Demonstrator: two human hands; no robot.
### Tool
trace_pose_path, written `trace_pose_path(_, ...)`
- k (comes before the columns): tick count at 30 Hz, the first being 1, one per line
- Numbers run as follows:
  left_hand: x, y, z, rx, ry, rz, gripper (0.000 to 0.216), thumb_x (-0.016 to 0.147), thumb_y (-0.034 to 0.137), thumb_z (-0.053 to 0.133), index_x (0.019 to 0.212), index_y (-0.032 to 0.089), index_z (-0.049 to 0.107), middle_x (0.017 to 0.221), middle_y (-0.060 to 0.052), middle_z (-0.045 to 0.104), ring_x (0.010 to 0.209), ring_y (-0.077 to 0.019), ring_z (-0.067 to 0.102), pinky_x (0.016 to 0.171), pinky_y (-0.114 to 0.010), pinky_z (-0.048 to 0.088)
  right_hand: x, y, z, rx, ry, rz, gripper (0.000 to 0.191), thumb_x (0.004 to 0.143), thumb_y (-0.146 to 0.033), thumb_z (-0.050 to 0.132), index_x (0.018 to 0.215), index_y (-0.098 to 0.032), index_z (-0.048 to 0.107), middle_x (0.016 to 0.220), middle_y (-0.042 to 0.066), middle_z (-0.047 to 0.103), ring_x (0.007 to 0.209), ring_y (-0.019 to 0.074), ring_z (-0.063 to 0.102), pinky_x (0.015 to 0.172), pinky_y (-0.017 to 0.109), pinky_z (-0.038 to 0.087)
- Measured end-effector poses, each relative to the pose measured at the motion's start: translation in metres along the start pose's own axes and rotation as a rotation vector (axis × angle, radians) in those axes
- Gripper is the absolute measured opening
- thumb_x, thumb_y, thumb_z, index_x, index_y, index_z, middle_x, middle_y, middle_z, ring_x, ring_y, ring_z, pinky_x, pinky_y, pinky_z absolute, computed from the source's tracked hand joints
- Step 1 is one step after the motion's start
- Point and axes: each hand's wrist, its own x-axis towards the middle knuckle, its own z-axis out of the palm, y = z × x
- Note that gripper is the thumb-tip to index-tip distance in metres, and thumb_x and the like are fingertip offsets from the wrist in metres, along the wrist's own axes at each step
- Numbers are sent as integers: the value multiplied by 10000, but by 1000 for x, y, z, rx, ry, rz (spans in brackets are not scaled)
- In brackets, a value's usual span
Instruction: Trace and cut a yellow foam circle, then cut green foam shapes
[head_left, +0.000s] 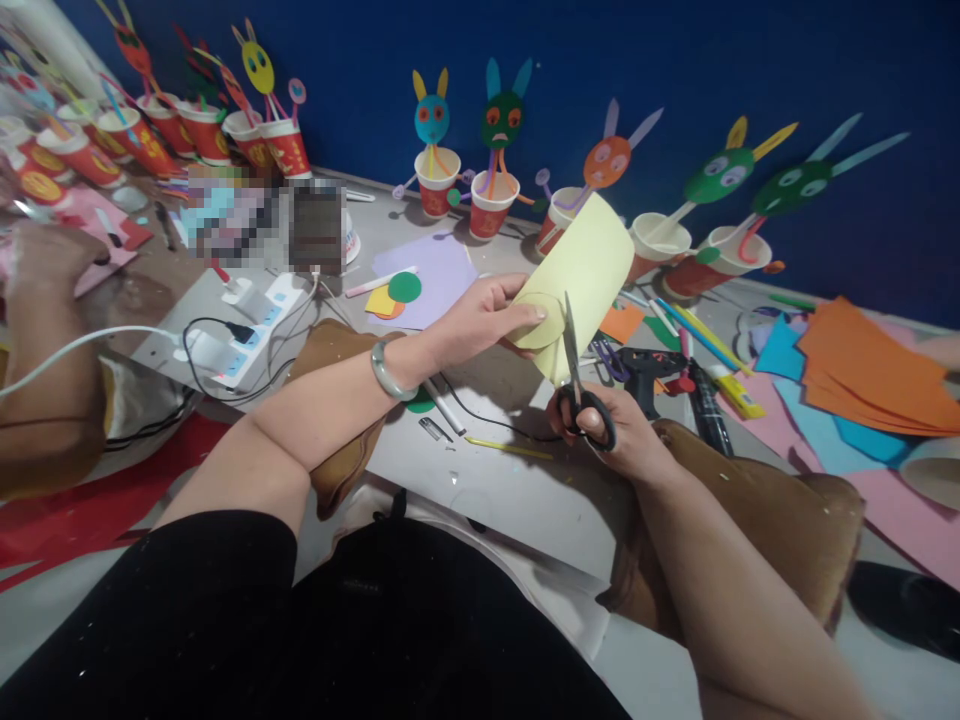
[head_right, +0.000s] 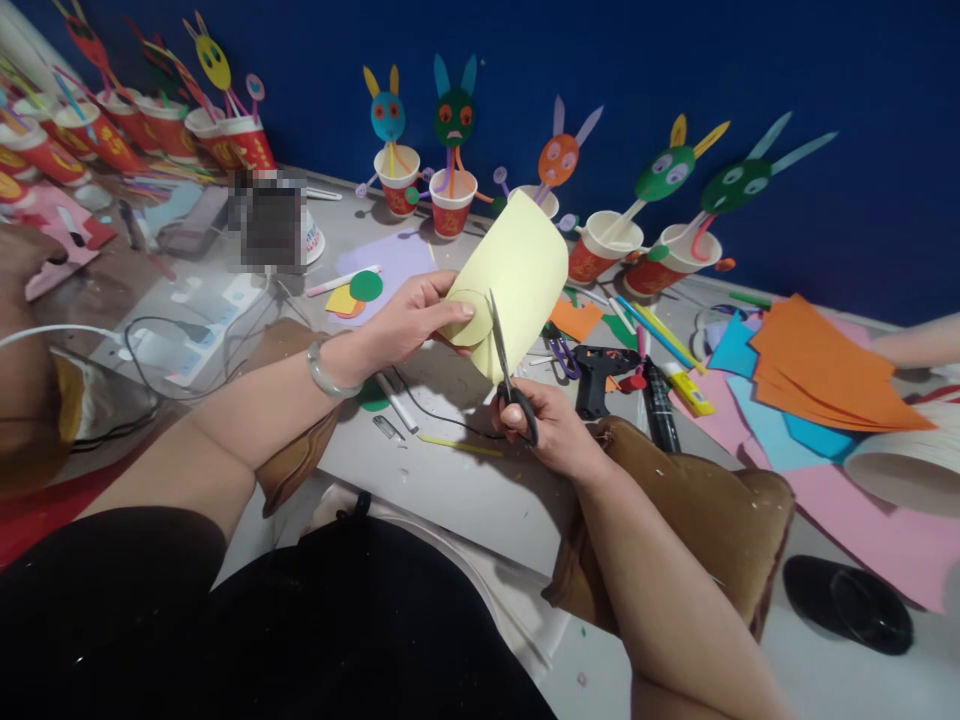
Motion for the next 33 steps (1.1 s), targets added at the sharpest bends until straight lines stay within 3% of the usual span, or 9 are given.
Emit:
trace_pose_path(8, -1, 3, 0, 24, -9, -2, 443, 833, 540, 818, 980, 157, 652, 853, -16, 725, 764, -137, 711, 643, -257, 607, -1, 0, -2, 30, -32, -34, 688, 838, -850, 680, 659, -201, 542, 605, 21, 586, 525, 129, 486, 518, 285, 338)
trace_pose_path(15, 0, 6, -2, 9, -32, 17, 507, 783, 590, 865, 956, 163, 653, 769, 11, 695, 651, -101, 648, 614, -240, 559, 0, 1, 0, 66, -49, -29, 678, 834, -834, 702, 658, -204, 522, 598, 7, 567, 507, 121, 473, 501, 281, 306)
trace_pose_path(33, 0, 5, -5, 87, -21, 28, 570, 792, 671, 828, 997, 162, 676, 812, -37, 704, 769, -166, 704, 670, -299, 595, 0, -4, -1, 4, -12, 3, 715, 787, -884, 697, 629, -211, 512, 566, 4, 539, 509, 130, 445, 518, 304, 294)
